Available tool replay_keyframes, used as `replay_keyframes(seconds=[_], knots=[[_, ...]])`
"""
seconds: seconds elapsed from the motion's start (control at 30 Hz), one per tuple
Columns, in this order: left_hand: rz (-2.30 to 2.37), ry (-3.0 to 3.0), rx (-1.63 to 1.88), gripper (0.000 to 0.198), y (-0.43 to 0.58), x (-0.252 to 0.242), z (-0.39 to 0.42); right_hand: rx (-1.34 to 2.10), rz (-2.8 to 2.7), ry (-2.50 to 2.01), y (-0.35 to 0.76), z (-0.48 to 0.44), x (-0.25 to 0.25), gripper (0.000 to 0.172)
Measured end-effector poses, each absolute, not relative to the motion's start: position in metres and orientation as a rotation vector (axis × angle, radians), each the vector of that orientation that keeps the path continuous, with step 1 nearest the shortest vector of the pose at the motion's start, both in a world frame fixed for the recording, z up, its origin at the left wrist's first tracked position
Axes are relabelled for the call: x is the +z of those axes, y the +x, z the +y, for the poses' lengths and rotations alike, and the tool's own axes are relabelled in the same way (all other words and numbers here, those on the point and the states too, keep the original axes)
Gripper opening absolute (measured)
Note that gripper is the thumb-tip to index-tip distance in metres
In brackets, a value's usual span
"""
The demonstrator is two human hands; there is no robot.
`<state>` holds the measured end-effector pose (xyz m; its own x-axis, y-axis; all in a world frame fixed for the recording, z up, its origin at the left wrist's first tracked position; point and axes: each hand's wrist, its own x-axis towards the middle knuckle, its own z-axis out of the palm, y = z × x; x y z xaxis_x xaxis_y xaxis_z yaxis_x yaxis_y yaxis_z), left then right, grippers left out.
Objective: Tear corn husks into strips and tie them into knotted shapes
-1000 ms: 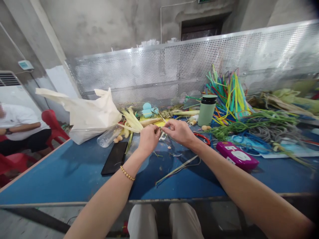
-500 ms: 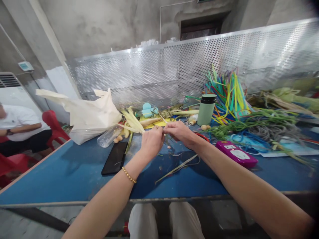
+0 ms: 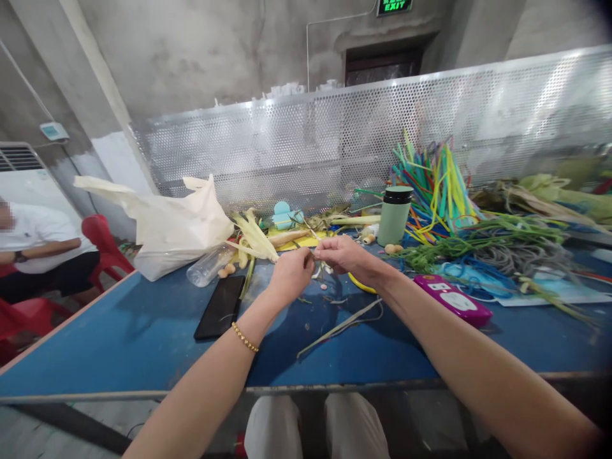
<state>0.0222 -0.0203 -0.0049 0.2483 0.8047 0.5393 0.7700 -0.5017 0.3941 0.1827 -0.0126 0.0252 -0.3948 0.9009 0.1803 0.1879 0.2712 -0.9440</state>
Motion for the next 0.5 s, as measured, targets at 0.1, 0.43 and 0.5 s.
replay_keyframes(seconds=[0.1,0.43,0.5], knots=[[1.272,2.146,1.225,0.024,0.0227,-0.0049,-0.0177,1.281,-1.72,-0.976,0.184,-0.0114,0.025,0.023],[1.174,1.878,1.231,0.02,0.0206,-0.0079,-0.012,1.361,-1.61,-1.027,0.1876,-0.0063,0.0226,0.03],[1.178,1.926,1.201,0.016,0.0207,-0.0086,-0.0117,1.361,-1.609,-1.04,0.1875,-0.0057,0.0219,0.034]])
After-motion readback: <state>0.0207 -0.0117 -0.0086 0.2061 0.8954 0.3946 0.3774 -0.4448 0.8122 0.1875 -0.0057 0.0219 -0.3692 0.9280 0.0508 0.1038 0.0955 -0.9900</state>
